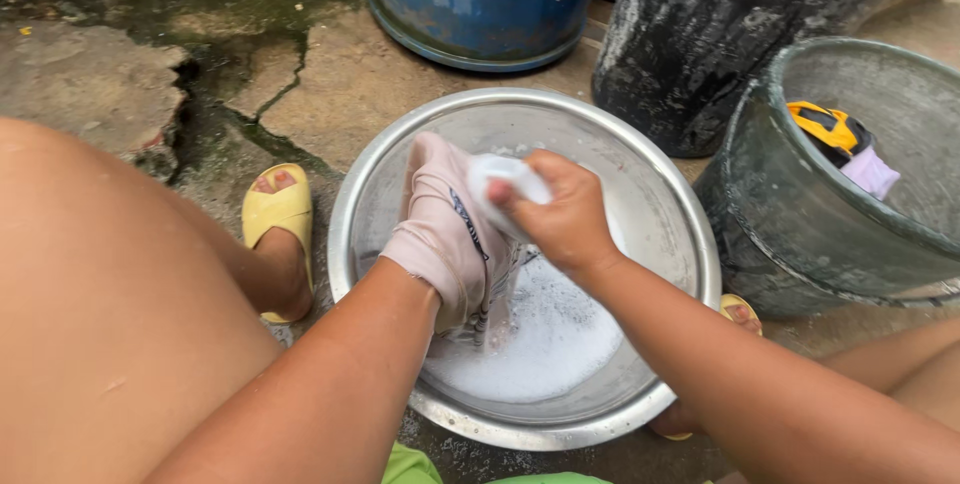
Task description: The person washes several items of clothing by hand in a basin of soapy water, scrubbing a light-colored shirt with a brush, adding liquid from a purple bottle, and wringing out a purple and yellow garment.
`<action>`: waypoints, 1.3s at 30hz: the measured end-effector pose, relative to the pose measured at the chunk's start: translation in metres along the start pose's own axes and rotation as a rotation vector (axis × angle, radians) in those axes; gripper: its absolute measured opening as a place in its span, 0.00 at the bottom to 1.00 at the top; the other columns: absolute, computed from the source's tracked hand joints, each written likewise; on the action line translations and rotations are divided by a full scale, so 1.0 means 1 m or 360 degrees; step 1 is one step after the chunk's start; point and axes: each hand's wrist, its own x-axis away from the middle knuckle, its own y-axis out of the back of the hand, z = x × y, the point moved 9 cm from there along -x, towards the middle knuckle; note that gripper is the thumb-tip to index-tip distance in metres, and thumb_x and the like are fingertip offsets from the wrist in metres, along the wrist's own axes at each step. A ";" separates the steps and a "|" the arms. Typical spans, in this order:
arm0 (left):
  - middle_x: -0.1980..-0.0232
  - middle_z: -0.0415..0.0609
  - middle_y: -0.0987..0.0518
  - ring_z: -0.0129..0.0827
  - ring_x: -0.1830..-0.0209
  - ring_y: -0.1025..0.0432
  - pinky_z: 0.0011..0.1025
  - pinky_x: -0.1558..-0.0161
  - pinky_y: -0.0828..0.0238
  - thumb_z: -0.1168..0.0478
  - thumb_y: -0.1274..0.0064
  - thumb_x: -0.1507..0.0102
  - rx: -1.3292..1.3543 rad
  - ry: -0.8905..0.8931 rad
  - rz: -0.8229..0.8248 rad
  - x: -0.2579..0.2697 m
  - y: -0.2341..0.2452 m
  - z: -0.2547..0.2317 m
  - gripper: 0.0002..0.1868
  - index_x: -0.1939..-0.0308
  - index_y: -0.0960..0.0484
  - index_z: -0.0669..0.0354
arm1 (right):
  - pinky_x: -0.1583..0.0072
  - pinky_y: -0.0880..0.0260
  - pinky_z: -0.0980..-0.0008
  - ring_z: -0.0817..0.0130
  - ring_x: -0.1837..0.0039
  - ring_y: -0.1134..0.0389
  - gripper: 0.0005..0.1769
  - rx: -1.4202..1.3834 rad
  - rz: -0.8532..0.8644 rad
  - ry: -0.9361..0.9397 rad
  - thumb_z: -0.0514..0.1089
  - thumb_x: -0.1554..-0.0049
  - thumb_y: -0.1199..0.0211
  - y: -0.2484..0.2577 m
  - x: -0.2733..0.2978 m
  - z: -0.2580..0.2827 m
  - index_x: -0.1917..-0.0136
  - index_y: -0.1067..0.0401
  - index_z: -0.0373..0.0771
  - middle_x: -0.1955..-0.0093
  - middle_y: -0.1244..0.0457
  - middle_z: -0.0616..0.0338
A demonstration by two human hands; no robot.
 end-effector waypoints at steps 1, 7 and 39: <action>0.45 0.53 0.25 0.42 0.51 0.26 0.40 0.53 0.25 0.34 0.64 0.36 -0.0061 0.0131 0.0180 -0.003 -0.010 0.006 0.31 0.44 0.29 0.52 | 0.51 0.28 0.67 0.71 0.53 0.30 0.31 0.0036 -0.0008 0.0127 0.69 0.46 0.33 0.007 -0.002 0.007 0.52 0.22 0.37 0.58 0.29 0.56; 0.46 0.50 0.24 0.41 0.49 0.26 0.41 0.48 0.26 0.30 0.63 0.38 -0.0010 0.0152 -0.0032 -0.006 0.008 0.011 0.30 0.44 0.30 0.43 | 0.54 0.29 0.69 0.73 0.57 0.32 0.31 0.0220 -0.0010 -0.0011 0.69 0.47 0.32 0.011 -0.013 -0.010 0.56 0.24 0.37 0.61 0.32 0.58; 0.74 0.52 0.19 0.46 0.73 0.23 0.44 0.77 0.34 0.61 0.50 0.50 -0.4330 -0.1497 0.0475 0.092 -0.098 -0.022 0.09 0.79 0.14 0.48 | 0.56 0.34 0.66 0.70 0.59 0.33 0.20 -0.1007 0.0517 -0.1178 0.54 0.42 0.35 0.041 -0.009 -0.112 0.43 0.23 0.38 0.57 0.30 0.59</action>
